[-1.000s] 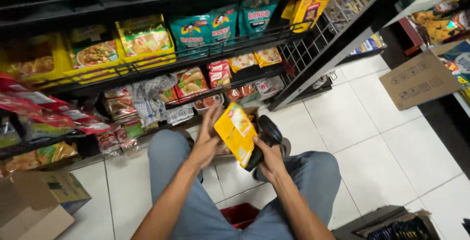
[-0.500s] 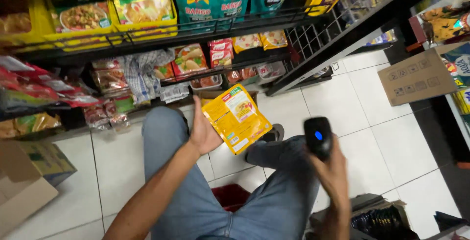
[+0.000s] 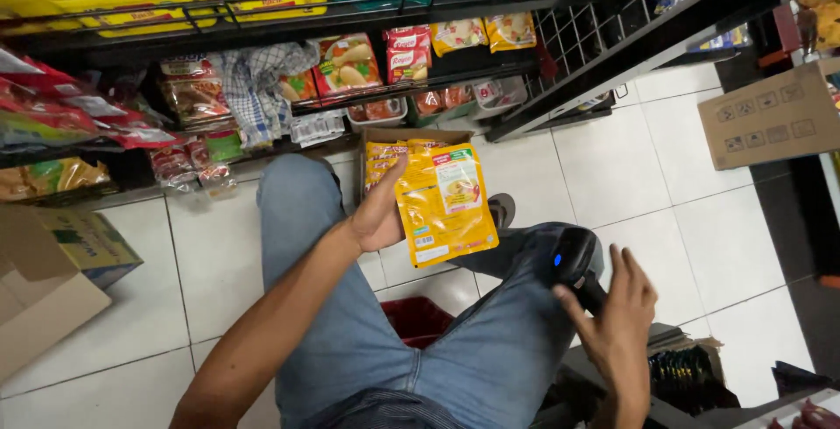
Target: Scan and stock grocery products on retail shelves.
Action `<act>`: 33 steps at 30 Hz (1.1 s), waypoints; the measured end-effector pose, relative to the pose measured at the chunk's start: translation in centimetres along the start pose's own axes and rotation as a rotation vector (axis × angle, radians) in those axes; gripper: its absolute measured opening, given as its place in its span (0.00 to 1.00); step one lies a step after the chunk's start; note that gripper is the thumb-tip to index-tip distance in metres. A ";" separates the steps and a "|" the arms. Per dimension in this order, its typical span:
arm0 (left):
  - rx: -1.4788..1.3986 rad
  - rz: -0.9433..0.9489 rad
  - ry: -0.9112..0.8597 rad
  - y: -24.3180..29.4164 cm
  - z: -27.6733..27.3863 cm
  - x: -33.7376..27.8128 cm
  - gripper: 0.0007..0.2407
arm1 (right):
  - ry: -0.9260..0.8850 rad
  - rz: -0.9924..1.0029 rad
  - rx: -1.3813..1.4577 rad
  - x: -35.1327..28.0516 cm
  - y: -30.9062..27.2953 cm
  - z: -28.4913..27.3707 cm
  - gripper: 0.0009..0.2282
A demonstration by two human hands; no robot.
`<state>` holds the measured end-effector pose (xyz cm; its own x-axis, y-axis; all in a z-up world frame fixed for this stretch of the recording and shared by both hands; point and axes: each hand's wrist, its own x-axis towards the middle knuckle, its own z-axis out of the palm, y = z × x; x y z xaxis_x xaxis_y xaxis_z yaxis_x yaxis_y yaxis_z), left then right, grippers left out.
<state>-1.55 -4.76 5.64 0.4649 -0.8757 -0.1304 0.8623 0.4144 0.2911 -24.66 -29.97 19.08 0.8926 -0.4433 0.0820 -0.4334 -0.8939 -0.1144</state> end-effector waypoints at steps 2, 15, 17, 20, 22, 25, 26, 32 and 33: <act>0.024 -0.017 0.001 -0.2 -0.6 0.0 0.31 | 0.034 0.089 0.281 0.0 -2.2 -0.1 0.32; 0.174 -0.104 0.058 -0.4 -1.0 -0.3 0.23 | -0.282 0.186 1.529 3.9 -8.9 11.5 0.11; 0.162 -0.107 0.069 -0.4 -1.2 -0.2 0.23 | -0.319 0.247 1.543 3.9 -9.4 11.3 0.11; 0.154 -0.120 0.078 -0.4 -1.2 0.1 0.24 | -0.276 0.413 1.451 4.3 -9.2 11.7 0.07; 0.152 -0.129 0.081 -0.4 -0.8 0.0 0.24 | -0.207 0.515 1.341 4.9 -9.3 11.2 0.05; 0.150 -0.167 0.052 -0.6 -0.3 0.1 0.26 | -0.209 0.092 1.234 6.0 -9.3 9.9 0.11; 0.147 -0.170 0.032 -0.6 -0.3 0.2 0.28 | -0.205 0.057 1.214 6.3 -9.1 10.2 0.12; 0.120 -0.129 -0.011 -0.6 -0.6 0.5 0.30 | -0.153 0.131 1.335 6.5 -10.5 9.5 0.14; 0.111 -0.118 0.000 -0.5 -0.5 0.6 0.30 | -0.105 0.128 1.342 6.5 -10.4 9.7 0.13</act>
<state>-1.58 -5.36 4.95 0.3616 -0.9168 -0.1694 0.8832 0.2786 0.3772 -13.16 -22.85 11.20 0.8869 -0.4565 -0.0704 -0.1128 -0.0663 -0.9914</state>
